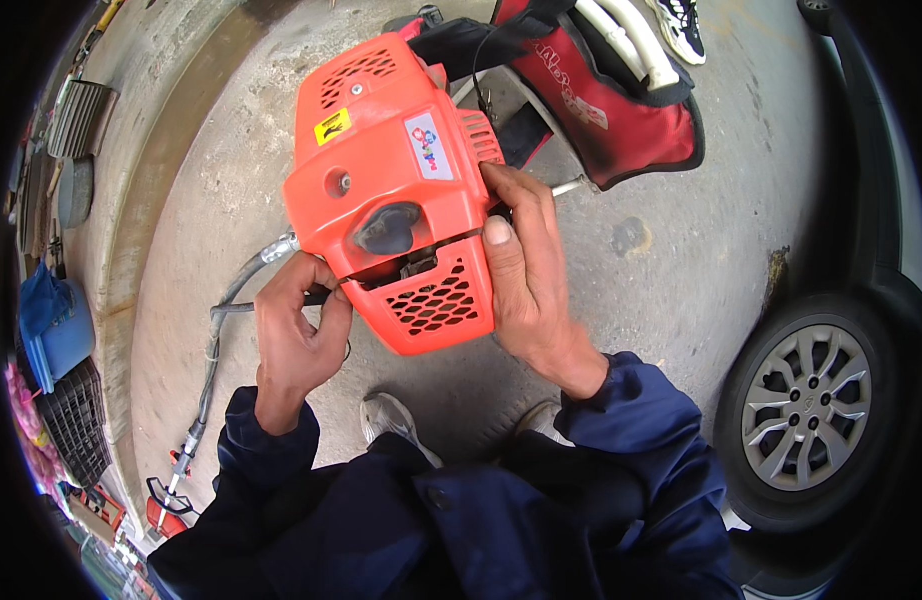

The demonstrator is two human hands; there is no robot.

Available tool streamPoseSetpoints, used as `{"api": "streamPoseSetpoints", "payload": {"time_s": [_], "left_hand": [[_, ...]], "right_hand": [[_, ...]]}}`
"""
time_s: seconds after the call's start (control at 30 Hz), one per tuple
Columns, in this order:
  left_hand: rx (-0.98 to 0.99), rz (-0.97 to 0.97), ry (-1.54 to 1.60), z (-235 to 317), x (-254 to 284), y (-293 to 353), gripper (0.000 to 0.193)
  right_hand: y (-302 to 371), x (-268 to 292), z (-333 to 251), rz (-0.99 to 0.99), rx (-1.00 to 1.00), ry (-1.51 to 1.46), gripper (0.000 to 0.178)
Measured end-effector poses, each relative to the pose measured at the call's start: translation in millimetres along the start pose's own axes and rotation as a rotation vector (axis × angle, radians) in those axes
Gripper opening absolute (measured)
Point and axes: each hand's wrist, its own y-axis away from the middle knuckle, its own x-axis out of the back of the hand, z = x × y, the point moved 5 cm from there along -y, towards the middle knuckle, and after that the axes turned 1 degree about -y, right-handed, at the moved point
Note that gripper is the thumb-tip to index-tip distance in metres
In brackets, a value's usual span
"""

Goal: The person attempts to start a backpack-style string trimmer by repeatedly pulling the recoil starter cord. After several unsuccessful attempts, the person inspects the engine housing and then handles the trimmer shaft.

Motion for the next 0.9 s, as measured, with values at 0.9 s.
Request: {"api": "streamPoseSetpoints", "payload": {"time_s": [0.9], "left_hand": [[-0.055, -0.09, 0.047, -16.4, -5.6, 8.0, 0.018]], "right_hand": [[1.2, -2.4, 10.8, 0.04, 0.067, -0.076, 0.046]]}}
